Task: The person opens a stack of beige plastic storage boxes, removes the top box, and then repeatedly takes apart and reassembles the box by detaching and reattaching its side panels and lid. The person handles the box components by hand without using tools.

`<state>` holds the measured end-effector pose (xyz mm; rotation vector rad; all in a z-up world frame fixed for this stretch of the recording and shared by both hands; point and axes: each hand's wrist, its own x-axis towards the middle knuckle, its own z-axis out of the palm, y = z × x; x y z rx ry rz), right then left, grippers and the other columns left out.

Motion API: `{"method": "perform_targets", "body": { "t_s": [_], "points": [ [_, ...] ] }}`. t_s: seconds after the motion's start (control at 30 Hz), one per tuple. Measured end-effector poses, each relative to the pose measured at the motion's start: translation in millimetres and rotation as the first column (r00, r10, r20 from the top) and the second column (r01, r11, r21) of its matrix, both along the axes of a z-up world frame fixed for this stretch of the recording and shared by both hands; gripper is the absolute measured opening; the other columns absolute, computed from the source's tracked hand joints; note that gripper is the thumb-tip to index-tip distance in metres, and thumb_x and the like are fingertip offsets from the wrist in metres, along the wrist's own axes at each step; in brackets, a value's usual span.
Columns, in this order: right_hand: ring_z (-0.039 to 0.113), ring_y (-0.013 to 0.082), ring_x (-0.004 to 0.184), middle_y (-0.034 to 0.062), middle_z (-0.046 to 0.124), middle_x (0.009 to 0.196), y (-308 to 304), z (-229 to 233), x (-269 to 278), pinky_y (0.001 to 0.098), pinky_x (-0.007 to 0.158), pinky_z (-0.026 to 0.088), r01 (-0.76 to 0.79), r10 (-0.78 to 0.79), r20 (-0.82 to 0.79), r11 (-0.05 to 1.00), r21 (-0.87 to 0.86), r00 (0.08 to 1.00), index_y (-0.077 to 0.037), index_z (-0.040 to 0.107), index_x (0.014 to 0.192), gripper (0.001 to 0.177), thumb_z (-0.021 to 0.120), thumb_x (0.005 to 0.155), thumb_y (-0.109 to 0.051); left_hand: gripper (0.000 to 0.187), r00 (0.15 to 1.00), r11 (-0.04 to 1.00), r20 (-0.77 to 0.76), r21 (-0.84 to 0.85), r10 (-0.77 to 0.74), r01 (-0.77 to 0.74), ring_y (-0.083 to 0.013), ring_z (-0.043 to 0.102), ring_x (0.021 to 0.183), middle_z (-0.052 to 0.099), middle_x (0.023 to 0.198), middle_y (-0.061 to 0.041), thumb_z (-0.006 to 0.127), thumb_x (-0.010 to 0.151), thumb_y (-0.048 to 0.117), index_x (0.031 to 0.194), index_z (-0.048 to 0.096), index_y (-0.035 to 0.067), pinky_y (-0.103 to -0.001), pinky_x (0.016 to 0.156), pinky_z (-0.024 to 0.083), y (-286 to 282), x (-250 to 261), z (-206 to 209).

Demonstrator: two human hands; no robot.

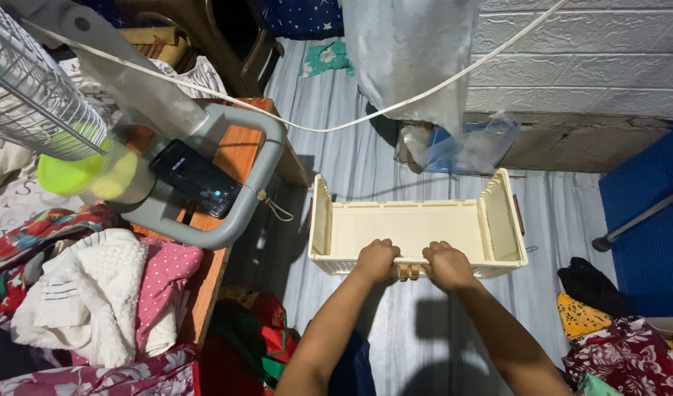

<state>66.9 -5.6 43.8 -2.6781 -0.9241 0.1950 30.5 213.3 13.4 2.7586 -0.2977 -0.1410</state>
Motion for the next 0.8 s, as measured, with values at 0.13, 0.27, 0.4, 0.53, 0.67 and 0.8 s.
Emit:
{"method": "perform_targets", "body": {
  "t_s": [0.13,0.27,0.4,0.53,0.67,0.8],
  "points": [
    [0.063,0.029,0.103,0.0101,0.067,0.101,5.3,3.2,-2.0,0.0422,0.09,0.052,0.01,-0.012,-0.045,0.999,-0.052,0.999,-0.008,0.069,0.099,0.026,0.075,0.082,-0.027,0.019,0.998,0.999,0.054,0.034,0.013,-0.014,-0.0321,0.066,0.093,0.068,0.098,-0.01,0.076,0.078,0.024,0.093,0.074,0.013,-0.045,0.078,0.057,-1.7,-4.3,-10.8],
    [0.063,0.0284,0.102,0.0097,0.067,0.1,9.1,5.4,-2.3,0.0425,0.09,0.052,0.013,-0.015,-0.029,0.997,-0.074,0.999,-0.009,0.069,0.1,0.026,0.075,0.083,-0.027,0.012,0.991,0.997,0.135,0.078,0.002,-0.013,-0.0292,0.067,0.095,0.069,0.099,-0.006,0.07,0.085,0.022,0.095,0.075,0.017,-0.044,0.078,0.057,-2.1,-4.3,-20.2],
    [0.063,0.0279,0.098,0.0086,0.068,0.097,8.3,5.5,1.0,0.0438,0.089,0.05,0.012,-0.014,-0.065,1.0,-0.029,0.998,-0.009,0.069,0.1,0.03,0.078,0.078,-0.027,0.013,0.994,0.997,0.107,0.072,0.002,-0.009,-0.0294,0.067,0.094,0.07,0.096,-0.005,0.072,0.08,0.025,0.09,0.076,0.017,-0.047,0.078,0.054,-1.0,-1.1,-15.7],
    [0.064,0.029,0.098,0.0086,0.069,0.093,3.9,1.6,7.4,0.0422,0.086,0.052,-0.023,0.038,-0.122,0.992,0.128,0.992,-0.009,0.07,0.091,0.029,0.081,0.074,-0.031,0.017,1.0,0.999,0.02,-0.053,0.004,-0.003,-0.0306,0.068,0.095,0.072,0.099,-0.006,0.073,0.076,0.022,0.092,0.076,0.019,-0.045,0.081,0.056,1.9,1.8,-8.8],
    [0.066,0.0286,0.097,0.0081,0.07,0.094,3.3,-0.8,4.4,0.042,0.085,0.053,0.003,0.006,-0.083,0.994,0.111,0.996,-0.01,0.07,0.093,0.029,0.08,0.075,-0.03,0.019,0.998,0.999,-0.044,-0.034,0.034,-0.035,-0.0315,0.068,0.096,0.072,0.1,-0.009,0.074,0.077,0.022,0.095,0.075,0.016,-0.045,0.083,0.056,-0.7,1.6,-10.0],
    [0.066,0.0304,0.096,0.0113,0.069,0.094,12.2,3.9,-7.2,0.044,0.084,0.053,0.022,-0.022,-0.014,0.999,0.033,1.0,-0.008,0.069,0.099,0.044,0.084,0.07,-0.038,0.017,0.999,0.999,0.028,0.003,0.036,-0.036,-0.0321,0.069,0.094,0.07,0.099,-0.011,0.073,0.081,0.021,0.096,0.073,0.013,-0.045,0.08,0.057,-9.0,-6.6,-13.5]
  ]
}}
